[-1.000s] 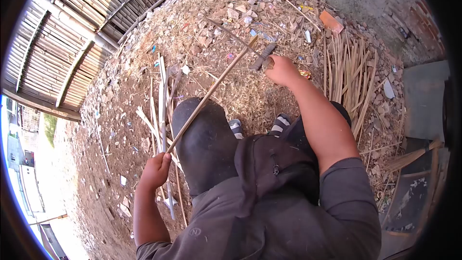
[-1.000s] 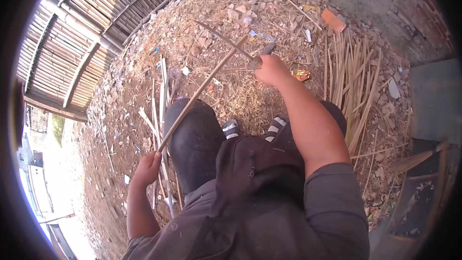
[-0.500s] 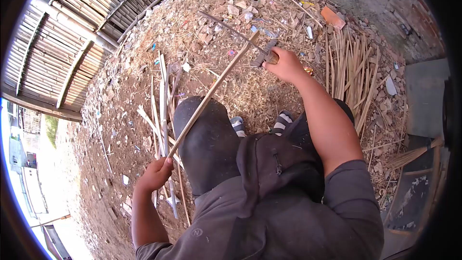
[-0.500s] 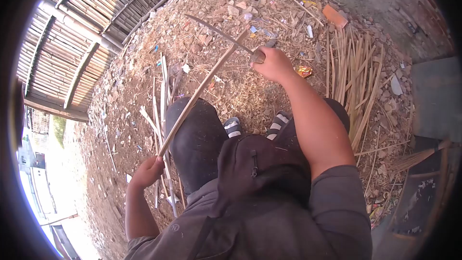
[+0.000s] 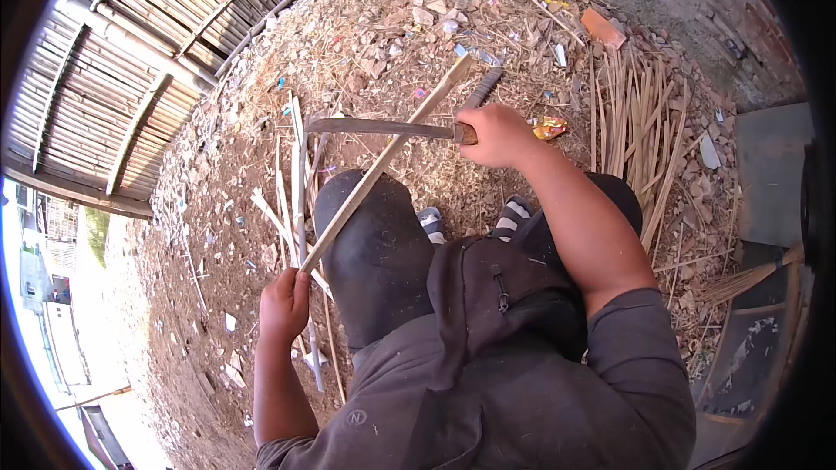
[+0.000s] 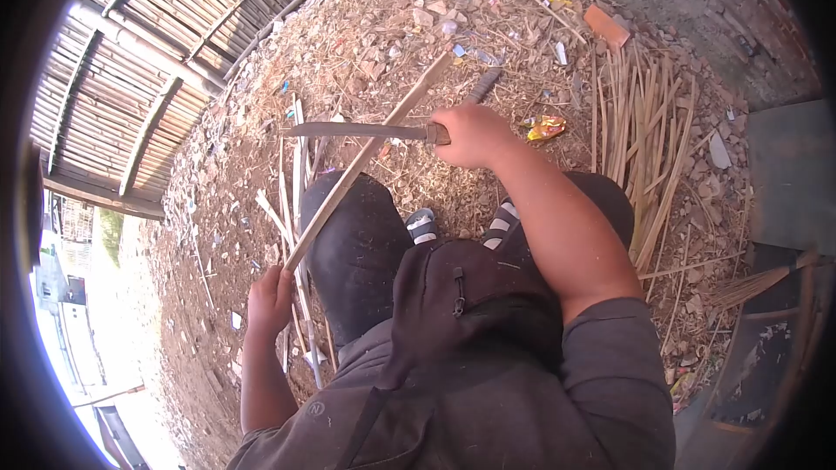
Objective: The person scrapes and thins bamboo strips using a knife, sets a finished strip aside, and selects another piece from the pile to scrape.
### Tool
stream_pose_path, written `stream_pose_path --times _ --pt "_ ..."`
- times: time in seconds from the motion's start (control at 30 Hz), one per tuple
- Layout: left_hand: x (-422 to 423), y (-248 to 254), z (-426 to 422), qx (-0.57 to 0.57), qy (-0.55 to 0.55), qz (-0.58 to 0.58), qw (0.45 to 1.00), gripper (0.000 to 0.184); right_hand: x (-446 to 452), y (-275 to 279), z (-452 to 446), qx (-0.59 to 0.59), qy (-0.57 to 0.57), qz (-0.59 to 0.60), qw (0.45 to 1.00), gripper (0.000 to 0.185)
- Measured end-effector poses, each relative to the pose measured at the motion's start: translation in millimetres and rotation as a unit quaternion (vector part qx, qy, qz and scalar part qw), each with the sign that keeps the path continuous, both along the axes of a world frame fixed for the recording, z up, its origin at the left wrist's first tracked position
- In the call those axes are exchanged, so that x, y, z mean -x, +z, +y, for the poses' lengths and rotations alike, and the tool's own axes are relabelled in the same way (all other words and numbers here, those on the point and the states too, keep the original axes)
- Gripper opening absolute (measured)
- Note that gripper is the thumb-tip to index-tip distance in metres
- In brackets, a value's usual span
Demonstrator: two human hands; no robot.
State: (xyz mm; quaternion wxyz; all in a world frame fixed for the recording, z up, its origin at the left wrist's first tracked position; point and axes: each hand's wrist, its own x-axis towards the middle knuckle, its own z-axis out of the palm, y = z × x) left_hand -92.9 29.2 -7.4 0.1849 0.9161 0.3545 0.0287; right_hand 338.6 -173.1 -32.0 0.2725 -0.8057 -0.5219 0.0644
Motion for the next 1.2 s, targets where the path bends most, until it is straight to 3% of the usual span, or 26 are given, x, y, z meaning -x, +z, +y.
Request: stream_pose_path --times 0.4,0.5,0.6,0.7,0.77,0.8,0.9,1.0,1.03,1.13,1.17,1.2 --pt "-16 -13 -4 -0.126 -0.010 -0.003 0.992 0.034 1 -6 4 0.094 -0.017 -0.027 0.995 0.028" --pt "-17 -13 -1 -0.136 -0.009 0.008 0.991 0.036 -19 -19 7 0.060 -0.103 0.088 0.989 0.030" --pt "-15 -11 -1 -0.145 -0.021 0.008 0.989 0.036 -14 -12 7 0.063 -0.085 0.026 0.994 0.032" --pt "-16 -9 -1 -0.153 -0.029 0.001 0.988 0.036 6 8 9 0.139 0.006 -0.053 0.989 0.034" --pt "-12 -13 -6 -0.152 -0.027 0.008 0.988 0.037 -13 -38 6 0.098 -0.063 0.067 0.991 0.031" --pt "-13 -12 -5 -0.159 -0.028 0.009 0.987 0.037 -24 -33 7 0.068 -0.102 0.118 0.986 0.030" --pt "-16 -2 3 -0.161 -0.028 0.032 0.986 0.037 -32 -25 9 0.105 -0.108 0.094 0.984 0.027" --pt "-14 -3 1 -0.157 -0.036 0.029 0.987 0.038 -4 -2 7 0.101 -0.031 0.007 0.994 0.027" --pt "-14 -7 1 -0.157 -0.040 0.022 0.987 0.038 6 12 9 0.165 -0.021 0.004 0.986 0.027" --pt "-7 -17 4 -0.137 -0.037 0.016 0.990 0.038 -27 -32 2 0.103 -0.082 0.114 0.985 0.024" --pt "-11 -13 1 -0.144 -0.045 0.003 0.989 0.038 -47 -68 3 0.058 -0.122 0.107 0.985 0.023" --pt "-14 -8 4 -0.148 -0.048 0.008 0.988 0.038 -48 -56 3 0.070 -0.120 0.096 0.986 0.024"
